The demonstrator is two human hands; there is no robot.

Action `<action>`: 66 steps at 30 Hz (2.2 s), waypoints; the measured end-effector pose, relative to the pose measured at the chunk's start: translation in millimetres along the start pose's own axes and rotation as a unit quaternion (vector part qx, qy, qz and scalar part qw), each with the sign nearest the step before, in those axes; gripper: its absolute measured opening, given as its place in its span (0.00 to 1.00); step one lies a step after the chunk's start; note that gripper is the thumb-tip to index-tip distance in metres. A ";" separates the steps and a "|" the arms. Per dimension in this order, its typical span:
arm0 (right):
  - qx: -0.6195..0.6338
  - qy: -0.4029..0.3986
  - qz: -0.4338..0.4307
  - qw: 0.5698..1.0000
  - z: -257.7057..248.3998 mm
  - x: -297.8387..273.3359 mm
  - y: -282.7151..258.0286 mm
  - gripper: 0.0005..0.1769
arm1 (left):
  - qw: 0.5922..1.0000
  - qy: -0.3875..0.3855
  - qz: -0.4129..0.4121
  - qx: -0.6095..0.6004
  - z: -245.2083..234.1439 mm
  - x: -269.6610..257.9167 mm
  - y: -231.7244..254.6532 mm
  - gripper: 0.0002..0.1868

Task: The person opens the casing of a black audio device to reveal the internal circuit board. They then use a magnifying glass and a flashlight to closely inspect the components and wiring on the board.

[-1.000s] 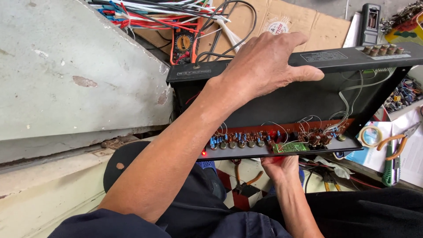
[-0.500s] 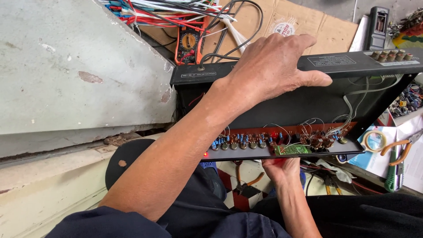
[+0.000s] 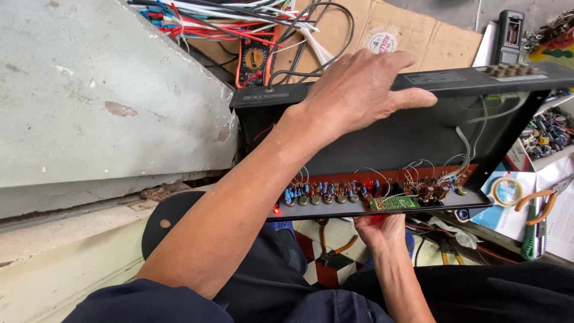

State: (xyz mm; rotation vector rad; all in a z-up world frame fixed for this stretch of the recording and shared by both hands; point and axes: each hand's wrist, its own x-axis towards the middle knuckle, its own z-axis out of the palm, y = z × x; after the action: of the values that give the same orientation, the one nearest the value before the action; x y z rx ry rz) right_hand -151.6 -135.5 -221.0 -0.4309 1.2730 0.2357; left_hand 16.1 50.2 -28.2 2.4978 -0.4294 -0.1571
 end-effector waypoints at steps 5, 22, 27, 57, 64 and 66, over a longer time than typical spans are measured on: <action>-0.048 0.011 -0.021 0.999 3.1 -10.7 -5.4 0.08 | 1.000 -0.002 0.004 -0.008 2.2 8.5 -18.3 0.32; -0.056 -0.120 -0.156 0.979 11.8 -41.8 -42.8 0.28 | 0.976 -0.016 -0.135 -0.169 -30.6 -1.9 -22.1 0.31; -0.085 -0.140 -0.181 0.970 15.3 -56.7 -49.5 0.32 | 0.965 -0.035 -0.224 -0.130 -5.0 8.8 -66.0 0.33; -0.195 -0.137 -0.164 0.957 37.3 -45.5 -88.9 0.36 | 0.940 0.004 -0.334 -0.072 74.3 -15.5 -127.0 0.44; -0.293 -0.093 -0.164 0.937 70.3 -35.0 -124.2 0.54 | 0.911 0.085 -0.354 -0.192 113.8 -29.6 -122.0 0.39; -0.334 -0.088 -0.157 0.925 81.2 -33.2 -137.6 0.57 | 0.872 0.035 -0.458 -0.168 124.6 -27.2 -124.8 0.44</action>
State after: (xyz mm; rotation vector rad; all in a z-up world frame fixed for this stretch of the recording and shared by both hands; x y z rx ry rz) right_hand -34.9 -221.3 -145.7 -1.1635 0.9021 0.4273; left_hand -1.7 88.6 -201.6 2.1445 0.7862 -0.4614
